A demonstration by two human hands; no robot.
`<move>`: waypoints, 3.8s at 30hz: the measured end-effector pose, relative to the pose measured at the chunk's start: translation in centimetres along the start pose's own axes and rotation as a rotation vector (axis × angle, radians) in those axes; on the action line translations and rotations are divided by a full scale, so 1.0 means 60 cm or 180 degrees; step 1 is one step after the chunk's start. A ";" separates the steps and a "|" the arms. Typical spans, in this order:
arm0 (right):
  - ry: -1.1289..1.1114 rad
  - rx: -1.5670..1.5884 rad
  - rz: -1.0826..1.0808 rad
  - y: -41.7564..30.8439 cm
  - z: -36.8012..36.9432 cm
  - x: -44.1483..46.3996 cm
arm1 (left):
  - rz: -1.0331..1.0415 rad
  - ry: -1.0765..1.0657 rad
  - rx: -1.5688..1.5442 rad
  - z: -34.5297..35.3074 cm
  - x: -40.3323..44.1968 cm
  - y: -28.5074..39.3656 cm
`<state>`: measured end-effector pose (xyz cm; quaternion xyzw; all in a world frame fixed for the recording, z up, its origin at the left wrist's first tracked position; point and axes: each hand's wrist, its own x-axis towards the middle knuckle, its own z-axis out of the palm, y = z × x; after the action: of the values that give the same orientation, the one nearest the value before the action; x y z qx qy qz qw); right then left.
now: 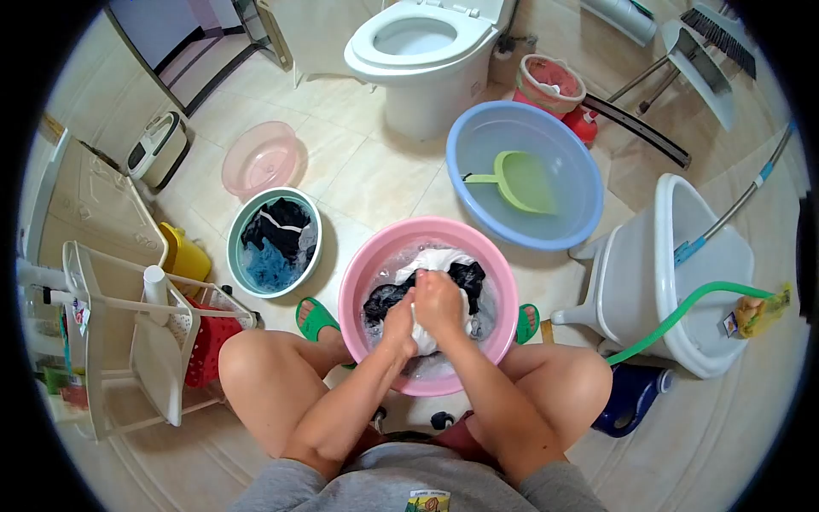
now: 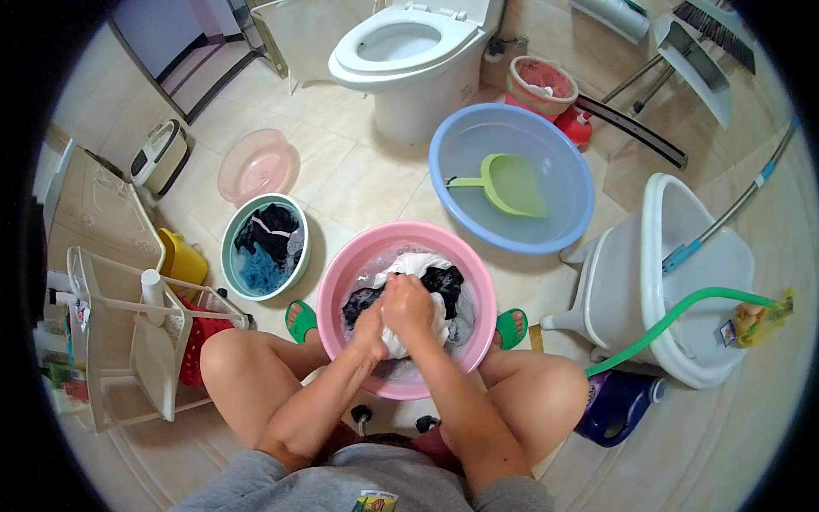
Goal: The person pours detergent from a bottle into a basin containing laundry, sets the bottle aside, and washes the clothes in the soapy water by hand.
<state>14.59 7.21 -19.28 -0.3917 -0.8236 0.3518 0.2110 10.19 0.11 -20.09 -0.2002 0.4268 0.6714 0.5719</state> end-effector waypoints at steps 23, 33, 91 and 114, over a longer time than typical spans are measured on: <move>-0.0231 -0.0349 0.0677 0.072 -0.053 0.059 | 0.1069 -0.0506 0.0032 -0.104 0.040 0.070; -0.0892 -0.0592 0.0973 0.078 0.010 0.047 | 0.1158 0.0630 0.0448 -0.155 0.037 0.064; -0.2008 -0.1557 -0.0691 0.017 0.207 0.111 | 0.2216 0.3345 0.2330 -0.175 0.166 0.025; -0.2217 0.2762 -0.0413 -0.180 -0.147 0.103 | 0.3184 0.0849 0.0013 0.048 -0.229 0.090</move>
<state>10.99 10.95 -4.93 -0.0781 -0.6468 0.7534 0.0895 9.38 -5.68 -6.23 -0.0543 0.5408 0.8305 0.1219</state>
